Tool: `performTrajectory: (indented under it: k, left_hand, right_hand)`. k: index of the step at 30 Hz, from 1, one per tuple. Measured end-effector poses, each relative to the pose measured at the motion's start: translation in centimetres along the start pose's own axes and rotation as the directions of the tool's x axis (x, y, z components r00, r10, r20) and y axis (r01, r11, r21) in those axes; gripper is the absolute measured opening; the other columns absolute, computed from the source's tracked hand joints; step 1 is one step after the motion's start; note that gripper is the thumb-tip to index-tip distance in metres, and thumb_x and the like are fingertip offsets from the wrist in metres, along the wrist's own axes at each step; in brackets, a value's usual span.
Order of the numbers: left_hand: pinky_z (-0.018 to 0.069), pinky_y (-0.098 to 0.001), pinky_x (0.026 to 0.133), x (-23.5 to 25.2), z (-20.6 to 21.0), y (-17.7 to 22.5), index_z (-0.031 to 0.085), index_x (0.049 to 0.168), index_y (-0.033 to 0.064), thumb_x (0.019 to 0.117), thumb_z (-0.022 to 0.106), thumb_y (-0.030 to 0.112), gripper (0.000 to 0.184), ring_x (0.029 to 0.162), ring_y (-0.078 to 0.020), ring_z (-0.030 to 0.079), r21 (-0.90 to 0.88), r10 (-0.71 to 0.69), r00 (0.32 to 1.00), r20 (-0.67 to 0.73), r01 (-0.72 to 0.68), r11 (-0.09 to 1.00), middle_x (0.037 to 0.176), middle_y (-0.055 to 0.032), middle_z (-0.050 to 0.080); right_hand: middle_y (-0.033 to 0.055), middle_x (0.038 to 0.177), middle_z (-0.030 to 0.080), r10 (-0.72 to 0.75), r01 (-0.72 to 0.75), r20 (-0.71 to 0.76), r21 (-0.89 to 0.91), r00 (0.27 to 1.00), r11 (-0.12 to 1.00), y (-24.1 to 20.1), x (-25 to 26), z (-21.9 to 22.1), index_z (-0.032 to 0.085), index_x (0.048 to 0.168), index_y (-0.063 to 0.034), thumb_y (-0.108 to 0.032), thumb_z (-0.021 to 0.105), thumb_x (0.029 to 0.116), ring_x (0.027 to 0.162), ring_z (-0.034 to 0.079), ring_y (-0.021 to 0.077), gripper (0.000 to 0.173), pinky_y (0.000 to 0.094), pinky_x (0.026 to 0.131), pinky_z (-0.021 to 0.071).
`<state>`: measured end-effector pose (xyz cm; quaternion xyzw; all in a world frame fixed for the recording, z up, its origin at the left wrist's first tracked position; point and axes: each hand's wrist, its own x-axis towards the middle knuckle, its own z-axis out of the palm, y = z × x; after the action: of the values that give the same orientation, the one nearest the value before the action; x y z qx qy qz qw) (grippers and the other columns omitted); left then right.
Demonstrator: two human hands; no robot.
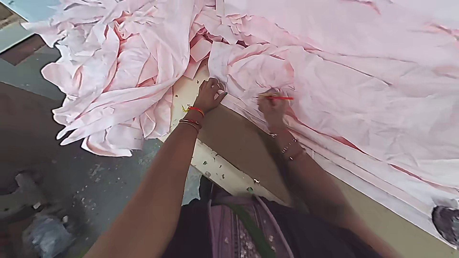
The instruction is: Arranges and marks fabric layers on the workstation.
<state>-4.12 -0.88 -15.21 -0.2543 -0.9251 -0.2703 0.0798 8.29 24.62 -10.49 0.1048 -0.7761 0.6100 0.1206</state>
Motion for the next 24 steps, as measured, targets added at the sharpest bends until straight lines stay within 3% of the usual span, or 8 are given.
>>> performTrajectory:
  k: [2, 4, 6, 8, 12, 17, 19, 24]
  left_hand:
    - [0.0417, -0.0667, 0.101, -0.1, 0.1, -0.1, 0.071, 0.106, -0.0040, 0.0998, 0.061, 0.032, 0.037, 0.118, -0.0490, 0.058, -0.016, 0.015, 1.000, -0.014, -0.015, 1.000, 0.129, -0.0287, 0.059]
    - [0.0420, -0.0681, 0.100, -0.2, 0.2, 0.0, 0.070, 0.107, -0.0056, 0.0998, 0.061, 0.031, 0.038, 0.118, -0.0514, 0.057, -0.026, 0.031, 0.999, -0.013, -0.032, 0.999, 0.129, -0.0310, 0.059]
    - [0.0413, -0.0685, 0.099, 0.0, 0.1, 0.0, 0.070, 0.107, -0.0059, 0.0996, 0.060, 0.030, 0.038, 0.116, -0.0520, 0.057, -0.025, 0.041, 0.999, -0.015, -0.041, 0.999, 0.127, -0.0314, 0.059]
    - [0.0409, -0.0684, 0.099, 0.0, 0.2, -0.1, 0.069, 0.107, -0.0056, 0.0995, 0.059, 0.031, 0.039, 0.114, -0.0519, 0.057, -0.021, 0.042, 0.999, -0.016, -0.042, 0.999, 0.126, -0.0310, 0.059]
    - [0.0401, -0.0691, 0.099, 0.0, 0.1, -0.1, 0.069, 0.107, -0.0049, 0.0999, 0.059, 0.032, 0.039, 0.117, -0.0519, 0.056, -0.003, 0.025, 1.000, 0.005, -0.025, 1.000, 0.128, -0.0313, 0.057]
    - [0.0401, -0.0692, 0.097, 0.0, 0.3, -0.4, 0.069, 0.106, -0.0052, 0.1003, 0.057, 0.034, 0.041, 0.115, -0.0526, 0.056, -0.001, 0.028, 1.000, -0.004, -0.028, 1.000, 0.128, -0.0311, 0.057]
    - [0.0410, -0.0690, 0.096, -0.1, 0.2, -0.3, 0.069, 0.107, -0.0047, 0.1000, 0.058, 0.033, 0.040, 0.112, -0.0531, 0.057, 0.003, 0.042, 0.999, -0.013, -0.042, 0.999, 0.126, -0.0313, 0.057]
    - [0.0418, -0.0691, 0.095, 0.0, 0.4, -0.6, 0.068, 0.108, -0.0050, 0.0999, 0.057, 0.034, 0.041, 0.112, -0.0538, 0.057, 0.005, 0.067, 0.997, -0.034, -0.067, 0.998, 0.126, -0.0323, 0.058]
  right_hand:
    - [-0.0068, 0.076, 0.060, -0.140, 0.144, -0.032, 0.230, 0.990, 0.962, -0.7, -0.8, -2.3, 0.060, 0.100, -0.0150, -0.008, 0.055, 0.0966, 0.052, 0.047, -0.0021, 0.009, 0.0132, 0.047, 0.0408]
    - [-0.0042, 0.084, 0.062, -0.170, 0.163, 0.059, 0.110, 0.984, 0.980, -0.8, -2.5, -4.4, 0.059, 0.102, -0.0072, -0.003, 0.055, 0.0901, 0.060, 0.054, -0.0032, 0.013, 0.0127, 0.053, 0.0468]
    - [0.0032, 0.084, 0.063, -0.074, 0.084, 0.109, -0.097, 0.991, 0.992, 0.5, -3.6, -4.8, 0.060, 0.097, 0.0026, -0.002, 0.057, 0.0892, 0.063, 0.055, -0.0013, 0.010, 0.0147, 0.057, 0.0483]
    - [0.0051, 0.080, 0.064, -0.031, 0.057, 0.119, -0.220, 0.992, 0.974, 2.9, -3.9, -4.4, 0.063, 0.096, 0.0028, -0.006, 0.059, 0.0908, 0.061, 0.054, 0.0014, 0.011, 0.0180, 0.056, 0.0470]
    - [0.0071, 0.076, 0.062, 0.052, -0.001, 0.157, -0.308, 0.986, 0.951, 2.8, -3.8, -3.8, 0.065, 0.093, 0.0019, -0.007, 0.063, 0.0919, 0.060, 0.053, 0.0080, 0.009, 0.0241, 0.056, 0.0446]
    - [0.0090, 0.075, 0.060, -0.026, 0.091, 0.182, -0.359, 0.983, 0.929, 3.3, -3.9, -3.6, 0.065, 0.091, 0.0023, -0.008, 0.062, 0.0901, 0.062, 0.053, 0.0132, 0.010, 0.0279, 0.057, 0.0453]
    - [0.0134, 0.077, 0.061, -0.019, 0.082, 0.165, -0.381, 0.986, 0.921, 2.9, -4.0, -3.5, 0.066, 0.092, 0.0045, -0.007, 0.062, 0.0903, 0.064, 0.056, 0.0199, 0.012, 0.0359, 0.060, 0.0469]
    - [0.0124, 0.077, 0.062, -0.056, 0.124, 0.185, -0.382, 0.981, 0.916, 3.2, -4.0, -3.5, 0.066, 0.090, 0.0030, -0.007, 0.061, 0.0898, 0.066, 0.056, 0.0195, 0.011, 0.0350, 0.063, 0.0475]
